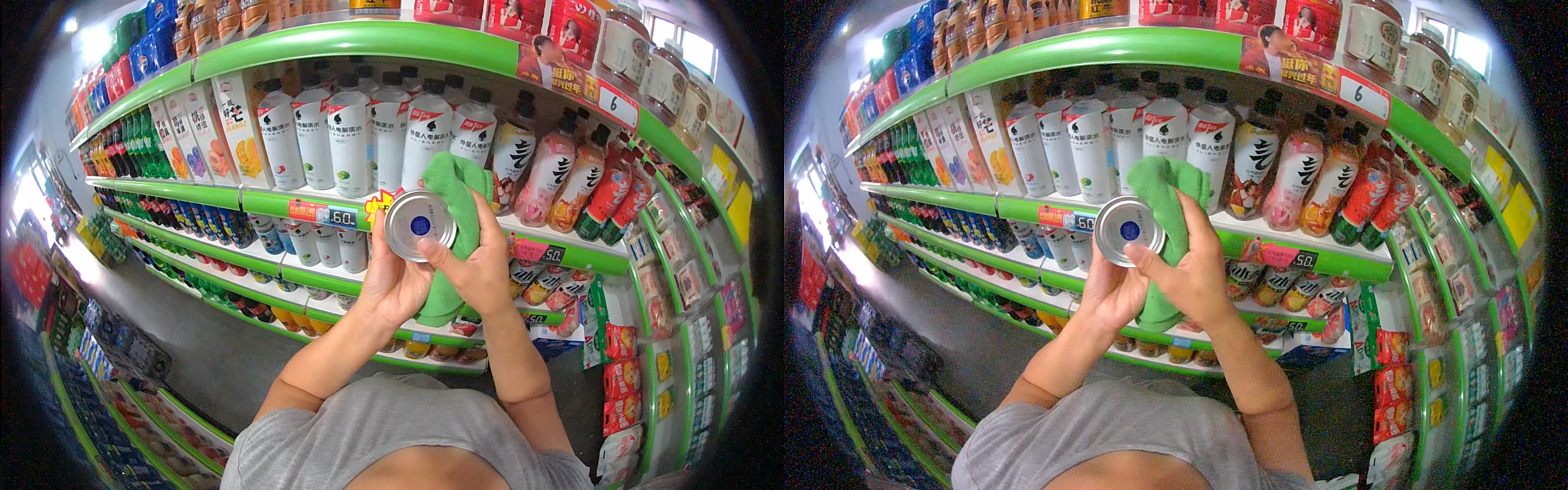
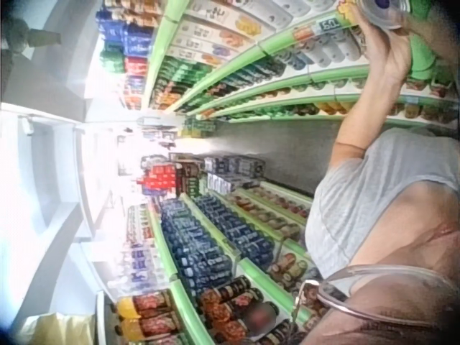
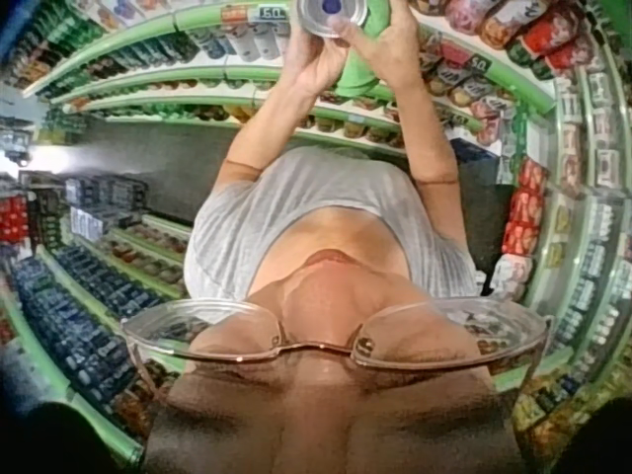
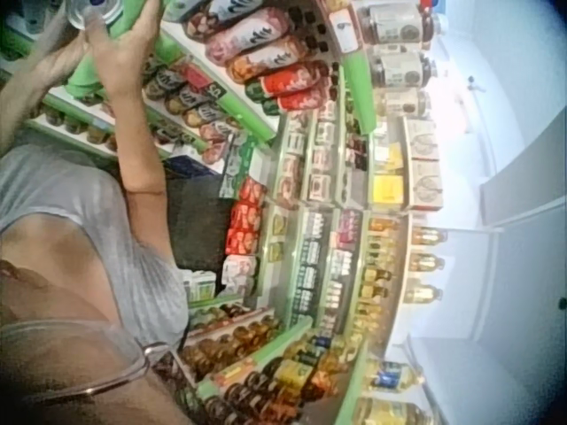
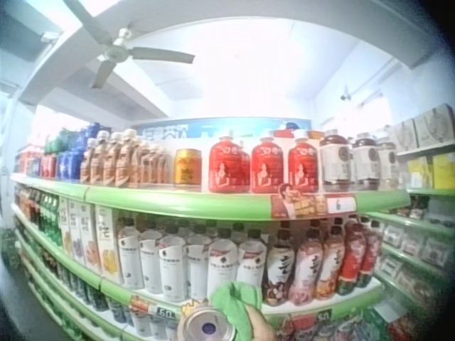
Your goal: The person wipes the surfaces of beverage bottles and cans on a store shelf using a green cloth. They pick up each item, wipe it, and return it to the shelf, working along the aisle.
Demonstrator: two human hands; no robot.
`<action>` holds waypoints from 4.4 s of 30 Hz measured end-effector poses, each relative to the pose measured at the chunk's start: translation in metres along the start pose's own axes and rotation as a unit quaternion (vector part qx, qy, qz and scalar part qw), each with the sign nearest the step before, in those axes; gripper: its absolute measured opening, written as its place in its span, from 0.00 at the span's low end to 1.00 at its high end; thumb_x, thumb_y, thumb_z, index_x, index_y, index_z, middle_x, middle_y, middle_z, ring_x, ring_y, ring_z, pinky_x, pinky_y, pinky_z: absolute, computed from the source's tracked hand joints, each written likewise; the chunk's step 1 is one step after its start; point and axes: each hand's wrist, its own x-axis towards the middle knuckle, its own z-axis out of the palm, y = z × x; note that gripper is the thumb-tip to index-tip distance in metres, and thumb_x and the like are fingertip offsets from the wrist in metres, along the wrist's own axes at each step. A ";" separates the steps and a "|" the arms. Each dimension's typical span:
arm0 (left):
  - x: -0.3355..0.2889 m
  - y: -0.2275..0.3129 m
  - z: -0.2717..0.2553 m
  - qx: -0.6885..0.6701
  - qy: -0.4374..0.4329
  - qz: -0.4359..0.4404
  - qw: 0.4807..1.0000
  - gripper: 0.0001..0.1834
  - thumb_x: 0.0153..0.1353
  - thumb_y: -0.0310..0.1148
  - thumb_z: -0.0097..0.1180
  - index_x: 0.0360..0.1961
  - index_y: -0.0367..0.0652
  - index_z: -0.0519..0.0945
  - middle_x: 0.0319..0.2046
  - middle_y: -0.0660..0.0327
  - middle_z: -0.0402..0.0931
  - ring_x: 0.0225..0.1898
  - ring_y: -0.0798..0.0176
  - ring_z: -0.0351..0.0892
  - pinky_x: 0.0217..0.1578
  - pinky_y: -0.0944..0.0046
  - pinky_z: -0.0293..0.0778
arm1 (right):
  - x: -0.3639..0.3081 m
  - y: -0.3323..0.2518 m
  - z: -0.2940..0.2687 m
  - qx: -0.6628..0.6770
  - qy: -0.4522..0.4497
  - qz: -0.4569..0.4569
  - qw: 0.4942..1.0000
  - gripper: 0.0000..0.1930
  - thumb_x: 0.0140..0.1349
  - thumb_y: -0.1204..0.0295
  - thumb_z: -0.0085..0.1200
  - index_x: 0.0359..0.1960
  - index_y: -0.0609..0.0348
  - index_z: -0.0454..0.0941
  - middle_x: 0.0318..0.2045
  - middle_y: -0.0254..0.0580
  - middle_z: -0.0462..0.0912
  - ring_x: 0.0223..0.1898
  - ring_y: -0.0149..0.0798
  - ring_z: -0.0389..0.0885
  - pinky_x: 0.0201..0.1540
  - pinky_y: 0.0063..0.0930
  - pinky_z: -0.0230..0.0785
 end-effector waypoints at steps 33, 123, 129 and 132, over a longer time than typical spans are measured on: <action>-0.004 0.001 -0.017 -0.146 -0.063 -0.108 0.981 0.21 0.64 0.34 0.47 0.57 0.40 0.65 0.57 0.55 0.66 0.60 0.57 0.63 0.61 0.53 0.63 | 0.042 -0.025 -0.015 -0.108 -0.097 -0.073 0.987 0.19 0.52 0.74 0.56 0.47 0.63 0.73 0.38 0.55 0.76 0.41 0.54 0.76 0.44 0.35 0.68; 0.092 0.121 0.233 0.765 -0.124 0.488 0.401 0.49 0.43 0.33 0.69 0.62 0.35 0.53 0.50 0.48 0.66 0.51 0.55 0.71 0.51 0.59 0.72 | -0.054 0.002 -0.017 0.397 0.005 0.320 0.860 0.21 0.59 0.69 0.51 0.52 0.66 0.68 0.46 0.46 0.78 0.46 0.40 0.78 0.52 0.34 0.68; 0.161 0.160 0.267 0.820 0.004 0.409 0.400 0.41 0.45 0.30 0.69 0.58 0.36 0.59 0.47 0.47 0.68 0.50 0.53 0.72 0.52 0.54 0.73 | -0.056 0.008 -0.013 0.378 -0.016 0.309 0.872 0.20 0.59 0.70 0.51 0.52 0.66 0.69 0.46 0.44 0.77 0.47 0.39 0.76 0.53 0.33 0.66; 0.181 0.170 0.261 0.834 0.047 0.383 0.396 0.40 0.43 0.28 0.69 0.55 0.32 0.59 0.46 0.45 0.69 0.48 0.53 0.74 0.49 0.57 0.75 | -0.057 0.007 -0.012 0.373 -0.023 0.290 0.881 0.20 0.58 0.71 0.51 0.52 0.65 0.69 0.46 0.43 0.77 0.46 0.38 0.76 0.53 0.32 0.66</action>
